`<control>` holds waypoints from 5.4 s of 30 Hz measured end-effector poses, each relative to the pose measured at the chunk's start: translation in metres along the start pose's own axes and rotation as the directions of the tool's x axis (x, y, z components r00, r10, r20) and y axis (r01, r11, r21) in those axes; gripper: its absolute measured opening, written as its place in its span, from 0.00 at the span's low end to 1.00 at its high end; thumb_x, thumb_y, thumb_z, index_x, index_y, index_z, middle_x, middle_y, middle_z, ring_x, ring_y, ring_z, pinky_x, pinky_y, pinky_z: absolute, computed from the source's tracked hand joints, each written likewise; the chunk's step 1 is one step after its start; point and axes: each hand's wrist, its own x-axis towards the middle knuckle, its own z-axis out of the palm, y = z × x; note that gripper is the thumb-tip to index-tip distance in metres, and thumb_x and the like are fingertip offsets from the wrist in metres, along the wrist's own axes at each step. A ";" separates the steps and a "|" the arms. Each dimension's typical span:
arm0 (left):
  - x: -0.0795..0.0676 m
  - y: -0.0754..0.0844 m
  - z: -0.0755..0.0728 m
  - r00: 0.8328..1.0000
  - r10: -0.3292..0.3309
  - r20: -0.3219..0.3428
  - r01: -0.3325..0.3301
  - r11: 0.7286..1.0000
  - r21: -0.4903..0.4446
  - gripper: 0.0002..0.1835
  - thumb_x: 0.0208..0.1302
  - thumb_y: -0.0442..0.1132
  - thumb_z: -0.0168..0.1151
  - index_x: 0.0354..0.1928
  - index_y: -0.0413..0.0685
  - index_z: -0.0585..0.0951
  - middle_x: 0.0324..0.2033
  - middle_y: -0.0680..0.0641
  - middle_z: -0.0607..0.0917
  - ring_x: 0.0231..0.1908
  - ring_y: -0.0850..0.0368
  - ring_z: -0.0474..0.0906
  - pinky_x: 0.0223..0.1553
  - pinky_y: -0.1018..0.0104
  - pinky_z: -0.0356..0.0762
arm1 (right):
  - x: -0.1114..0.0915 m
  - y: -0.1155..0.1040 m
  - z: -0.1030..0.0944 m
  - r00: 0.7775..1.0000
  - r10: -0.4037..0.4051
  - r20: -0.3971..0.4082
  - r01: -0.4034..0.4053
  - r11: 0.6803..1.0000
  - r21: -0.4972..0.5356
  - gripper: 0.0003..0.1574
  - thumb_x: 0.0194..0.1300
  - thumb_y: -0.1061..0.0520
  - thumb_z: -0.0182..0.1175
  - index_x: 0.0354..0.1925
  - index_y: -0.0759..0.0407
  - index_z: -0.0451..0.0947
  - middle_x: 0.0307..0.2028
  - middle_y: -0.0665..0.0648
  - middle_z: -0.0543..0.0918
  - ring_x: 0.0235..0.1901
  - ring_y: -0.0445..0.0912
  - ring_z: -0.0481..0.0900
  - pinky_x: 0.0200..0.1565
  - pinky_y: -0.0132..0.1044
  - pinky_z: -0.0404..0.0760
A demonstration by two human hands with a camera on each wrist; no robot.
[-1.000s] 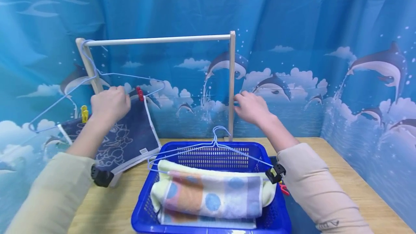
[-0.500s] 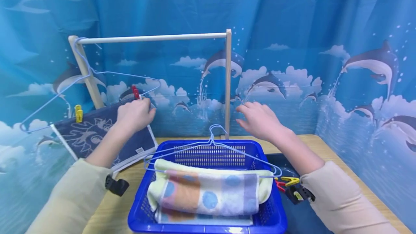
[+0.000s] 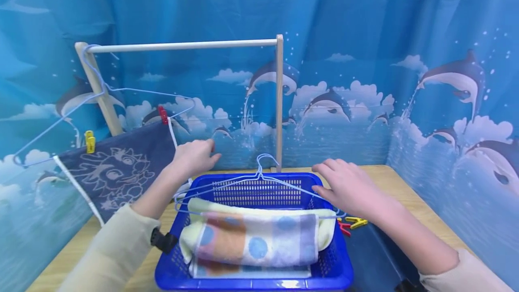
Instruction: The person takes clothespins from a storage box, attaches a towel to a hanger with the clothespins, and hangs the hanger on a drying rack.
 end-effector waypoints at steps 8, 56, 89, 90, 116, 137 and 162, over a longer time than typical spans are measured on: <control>0.001 0.017 0.014 0.996 0.075 0.039 -0.073 0.997 -0.040 0.20 0.65 0.49 0.55 0.51 0.43 0.76 0.39 0.45 0.82 0.39 0.48 0.79 0.37 0.54 0.78 | -0.032 -0.001 0.013 0.999 -0.034 -0.016 0.033 0.999 -0.018 0.23 0.53 0.52 0.68 0.46 0.58 0.75 0.39 0.52 0.80 0.38 0.48 0.79 0.35 0.44 0.78; 0.007 0.031 0.056 0.942 0.225 0.248 -0.256 0.961 0.102 0.12 0.54 0.30 0.54 0.17 0.51 0.71 0.20 0.53 0.75 0.24 0.56 0.72 0.27 0.59 0.74 | -0.076 -0.007 0.058 0.999 0.021 0.040 -0.020 0.999 -0.038 0.24 0.44 0.47 0.72 0.40 0.52 0.76 0.33 0.43 0.72 0.29 0.36 0.72 0.22 0.32 0.72; -0.019 0.011 -0.006 0.932 0.338 0.130 -0.328 0.940 -0.089 0.05 0.62 0.32 0.55 0.32 0.52 0.74 0.24 0.53 0.74 0.25 0.57 0.69 0.24 0.68 0.65 | -0.083 -0.003 0.058 0.997 0.079 0.022 -0.079 0.997 0.001 0.19 0.45 0.44 0.71 0.35 0.42 0.75 0.33 0.37 0.73 0.30 0.34 0.73 0.23 0.33 0.71; -0.020 0.010 -0.006 0.932 0.345 0.116 -0.337 0.938 -0.080 0.05 0.62 0.33 0.55 0.33 0.52 0.74 0.24 0.53 0.74 0.26 0.57 0.69 0.24 0.68 0.65 | -0.084 -0.003 0.059 0.996 0.081 0.023 -0.081 0.997 0.006 0.19 0.45 0.44 0.71 0.35 0.42 0.75 0.33 0.37 0.73 0.30 0.34 0.73 0.23 0.32 0.71; -0.041 -0.001 -0.051 0.907 0.402 -0.126 -0.405 0.914 0.002 0.04 0.66 0.37 0.54 0.32 0.52 0.72 0.25 0.55 0.71 0.21 0.58 0.64 0.20 0.68 0.61 | -0.075 0.012 0.058 0.995 0.079 0.064 -0.084 0.994 0.075 0.45 0.47 0.34 0.67 0.56 0.57 0.71 0.53 0.55 0.74 0.49 0.52 0.74 0.40 0.48 0.77; -0.046 -0.002 -0.071 0.903 0.388 -0.182 -0.385 0.921 0.055 0.05 0.65 0.35 0.54 0.30 0.51 0.72 0.24 0.53 0.71 0.21 0.57 0.65 0.20 0.66 0.61 | -0.051 0.025 0.068 0.998 -0.030 0.060 0.026 0.997 0.077 0.26 0.52 0.48 0.67 0.48 0.58 0.77 0.50 0.59 0.74 0.48 0.54 0.74 0.42 0.48 0.76; -0.039 -0.005 -0.123 0.905 0.325 -0.274 -0.313 0.946 0.088 0.04 0.65 0.34 0.51 0.33 0.45 0.74 0.27 0.48 0.75 0.26 0.52 0.69 0.26 0.62 0.68 | -0.050 0.020 0.069 0.995 -0.023 0.097 0.013 0.995 0.101 0.17 0.55 0.52 0.65 0.45 0.52 0.79 0.49 0.59 0.74 0.44 0.53 0.76 0.37 0.45 0.77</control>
